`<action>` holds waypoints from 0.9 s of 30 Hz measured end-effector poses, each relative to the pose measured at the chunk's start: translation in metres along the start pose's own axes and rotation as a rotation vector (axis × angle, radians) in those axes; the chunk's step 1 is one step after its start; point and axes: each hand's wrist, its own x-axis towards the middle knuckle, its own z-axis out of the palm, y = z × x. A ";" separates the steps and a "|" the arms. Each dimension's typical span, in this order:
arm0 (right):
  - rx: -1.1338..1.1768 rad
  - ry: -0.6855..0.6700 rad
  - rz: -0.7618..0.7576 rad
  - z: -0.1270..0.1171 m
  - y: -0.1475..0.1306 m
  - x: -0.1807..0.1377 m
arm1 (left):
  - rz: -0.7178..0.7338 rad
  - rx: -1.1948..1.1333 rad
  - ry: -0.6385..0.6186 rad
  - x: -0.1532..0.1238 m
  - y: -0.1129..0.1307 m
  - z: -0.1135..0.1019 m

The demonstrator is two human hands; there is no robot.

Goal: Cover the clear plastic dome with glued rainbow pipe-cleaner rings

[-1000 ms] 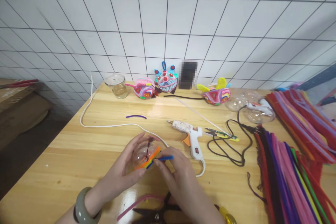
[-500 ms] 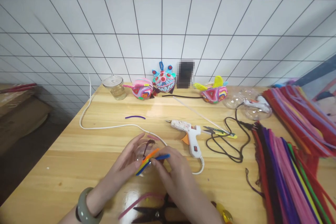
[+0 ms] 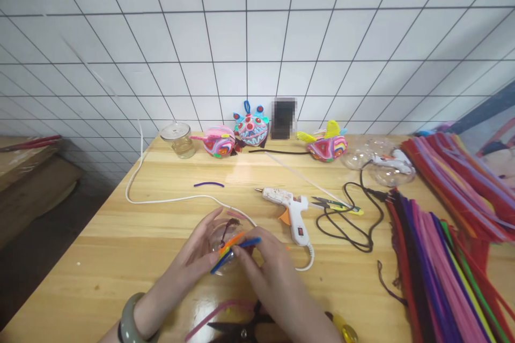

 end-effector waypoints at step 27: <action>-0.009 -0.032 -0.002 0.008 -0.009 0.001 | -0.037 -0.082 0.054 0.001 -0.009 -0.002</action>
